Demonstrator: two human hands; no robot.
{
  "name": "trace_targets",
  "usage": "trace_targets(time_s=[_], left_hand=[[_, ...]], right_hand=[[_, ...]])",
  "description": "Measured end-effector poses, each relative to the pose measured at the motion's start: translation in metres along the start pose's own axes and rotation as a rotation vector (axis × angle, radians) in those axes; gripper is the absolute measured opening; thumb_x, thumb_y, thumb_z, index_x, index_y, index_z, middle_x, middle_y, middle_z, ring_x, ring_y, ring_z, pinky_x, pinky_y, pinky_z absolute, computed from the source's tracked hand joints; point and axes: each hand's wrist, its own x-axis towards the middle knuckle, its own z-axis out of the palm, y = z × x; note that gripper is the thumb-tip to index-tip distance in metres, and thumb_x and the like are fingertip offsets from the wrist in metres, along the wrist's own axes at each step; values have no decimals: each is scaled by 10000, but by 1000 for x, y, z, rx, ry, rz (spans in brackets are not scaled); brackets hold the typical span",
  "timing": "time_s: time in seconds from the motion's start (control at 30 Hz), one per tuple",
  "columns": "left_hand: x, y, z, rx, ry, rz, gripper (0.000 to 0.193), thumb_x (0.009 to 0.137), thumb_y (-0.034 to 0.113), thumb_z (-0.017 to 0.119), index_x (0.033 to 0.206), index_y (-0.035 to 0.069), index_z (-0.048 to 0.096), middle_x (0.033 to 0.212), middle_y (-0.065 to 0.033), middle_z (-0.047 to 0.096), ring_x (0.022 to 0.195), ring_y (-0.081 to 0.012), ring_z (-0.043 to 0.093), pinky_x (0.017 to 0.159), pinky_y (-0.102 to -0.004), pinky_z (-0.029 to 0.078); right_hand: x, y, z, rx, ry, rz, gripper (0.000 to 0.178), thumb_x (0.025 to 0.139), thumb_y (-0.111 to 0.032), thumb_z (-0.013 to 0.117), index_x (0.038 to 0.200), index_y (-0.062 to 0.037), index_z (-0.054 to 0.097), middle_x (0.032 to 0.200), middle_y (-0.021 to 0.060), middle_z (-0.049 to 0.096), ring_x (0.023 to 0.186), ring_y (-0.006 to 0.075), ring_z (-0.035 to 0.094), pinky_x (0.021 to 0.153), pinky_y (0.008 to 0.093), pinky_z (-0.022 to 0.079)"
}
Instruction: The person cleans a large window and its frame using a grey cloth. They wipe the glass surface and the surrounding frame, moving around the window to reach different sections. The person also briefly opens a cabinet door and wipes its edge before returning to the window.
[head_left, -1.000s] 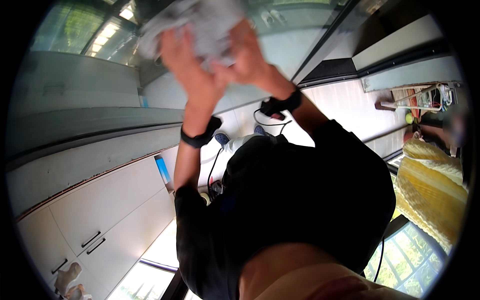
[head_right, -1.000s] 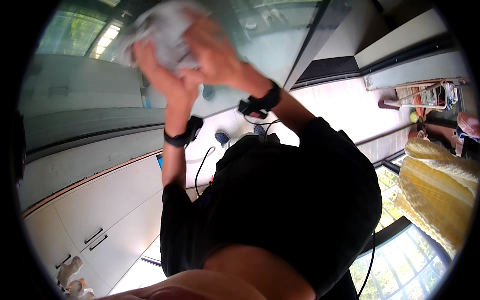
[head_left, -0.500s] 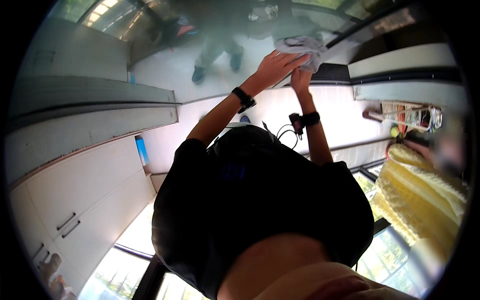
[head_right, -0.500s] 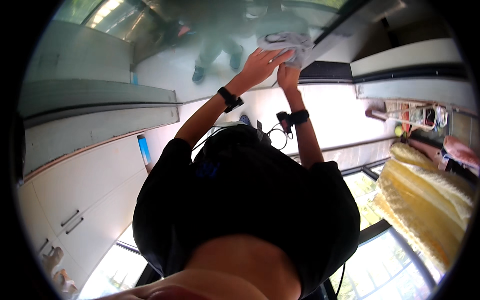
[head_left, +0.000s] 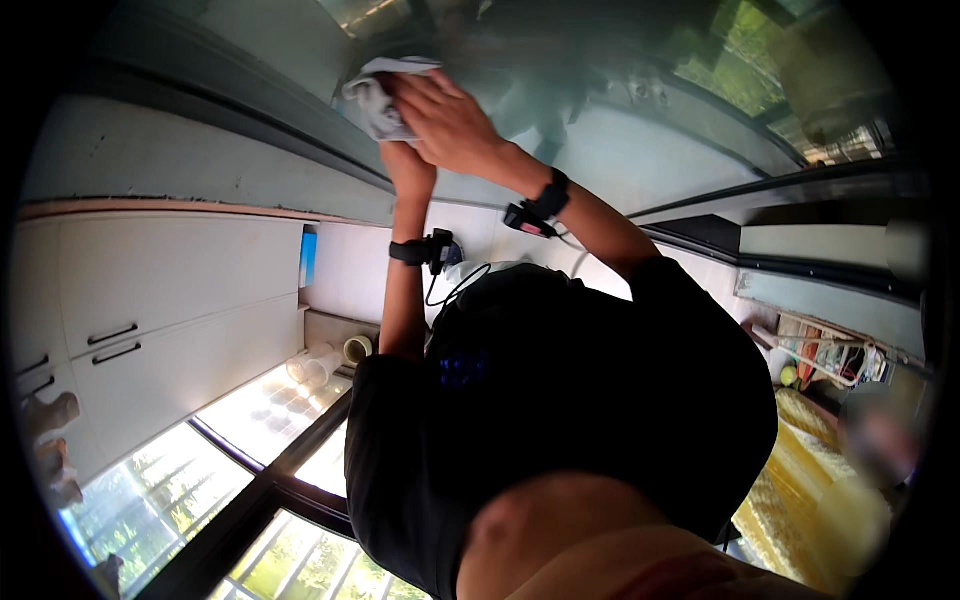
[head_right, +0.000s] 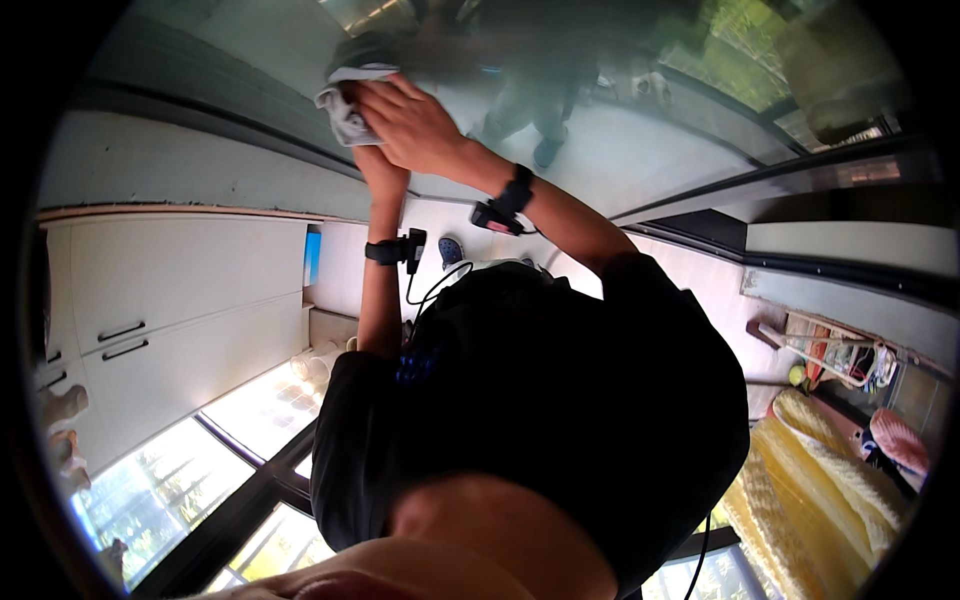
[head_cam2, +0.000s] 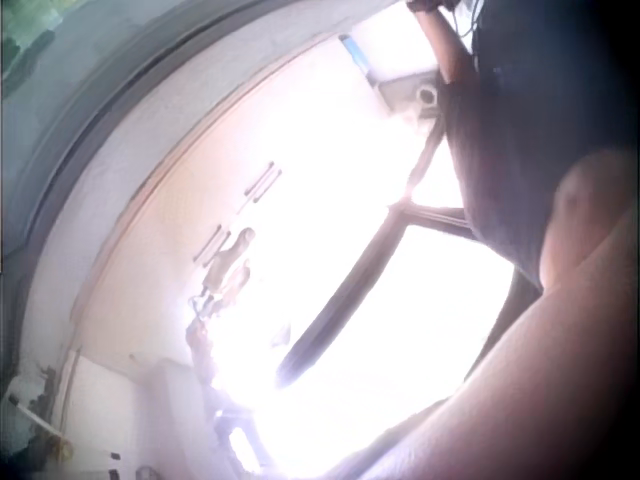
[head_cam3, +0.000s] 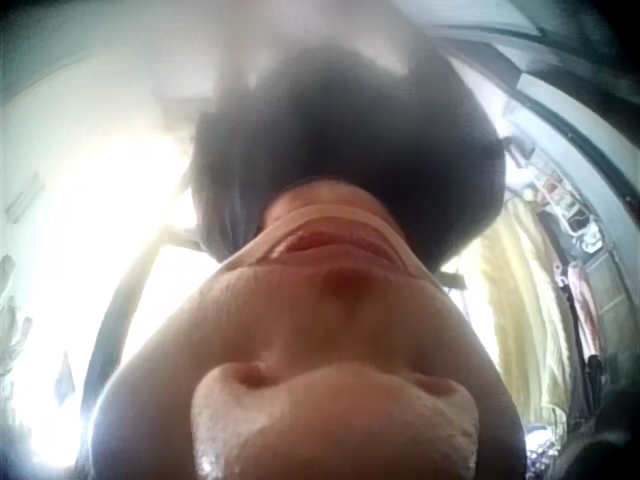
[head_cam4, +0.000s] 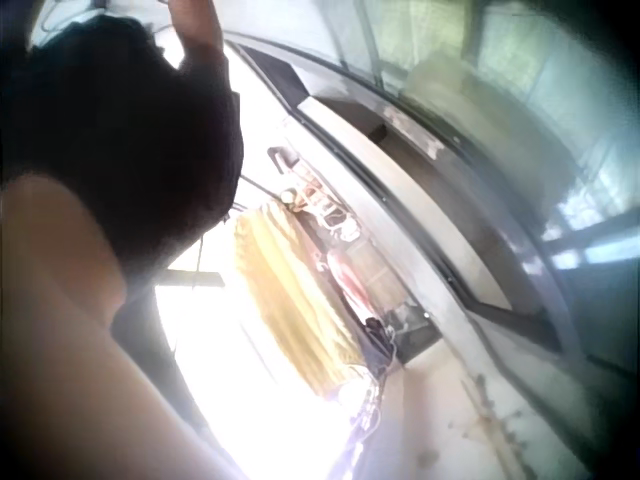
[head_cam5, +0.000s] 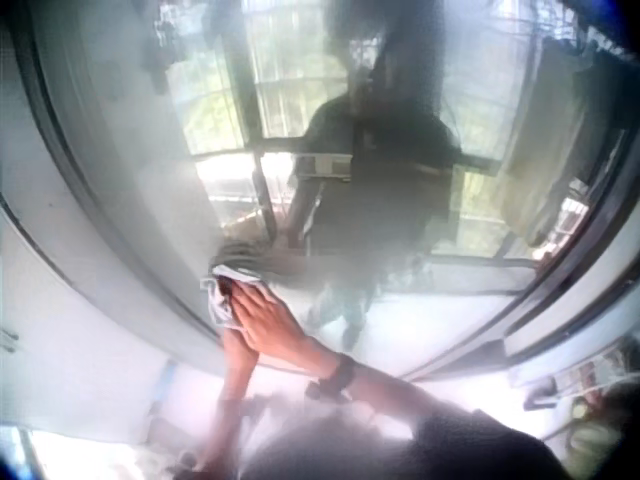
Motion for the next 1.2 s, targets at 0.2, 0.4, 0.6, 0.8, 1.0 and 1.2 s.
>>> trace_targets(time_s=[0.2, 0.4, 0.6, 0.8, 1.0, 1.2], left_hand=[[-7, -69, -59, 61, -75, -188, 607, 924, 124, 633, 1461, -40, 402, 1377, -269, 569, 1302, -444, 525, 1055, -450, 424], [16, 21, -8, -186, -128, -101, 657, 884, 58, 609, 1489, -37, 373, 1456, -286, 486, 1373, -432, 458, 1128, -456, 364], [48, 162, 59, -142, -286, 423, 815, 783, 5, 655, 1543, 112, 381, 1590, -231, 297, 1459, -461, 285, 1199, -564, 208], [26, 228, 155, -396, -289, 751, 617, 826, 123, 645, 1423, 237, 545, 1425, -33, 558, 1241, -189, 570, 999, -317, 458], [-58, 195, 220, -288, -545, 908, 303, 833, 171, 631, 1135, 146, 643, 1218, -10, 639, 1184, -172, 581, 1040, -316, 427], [-61, 81, 166, -121, -565, 949, 244, 828, 168, 619, 1068, 128, 632, 1106, -9, 635, 1163, -161, 576, 1063, -287, 388]], right_hand=[[43, -14, 98, -25, -39, -167, 411, 831, -113, 597, 1204, 50, 655, 1396, 143, 591, 1331, 268, 519, 1224, 383, 283], [24, 11, -6, 278, 134, 14, 529, 743, -4, 693, 1267, 16, 623, 1458, 80, 550, 1245, 323, 563, 1041, 431, 479], [-75, 66, -143, -191, 238, 264, 618, 789, -161, 776, 1339, 7, 550, 1395, 200, 573, 1209, 365, 593, 1022, 470, 463], [-267, 111, -169, -252, 361, 810, 636, 928, -285, 678, 1456, -33, 429, 1411, 152, 548, 1239, 302, 566, 1080, 462, 410], [-356, 88, -120, 696, 997, 1258, 473, 999, -308, 565, 1401, -84, 459, 1358, 88, 575, 1219, 213, 578, 1077, 401, 422], [-308, 65, -52, 1384, 607, 1522, 330, 1043, -294, 488, 1324, -122, 504, 1355, 23, 553, 1253, 141, 554, 1066, 352, 446]])
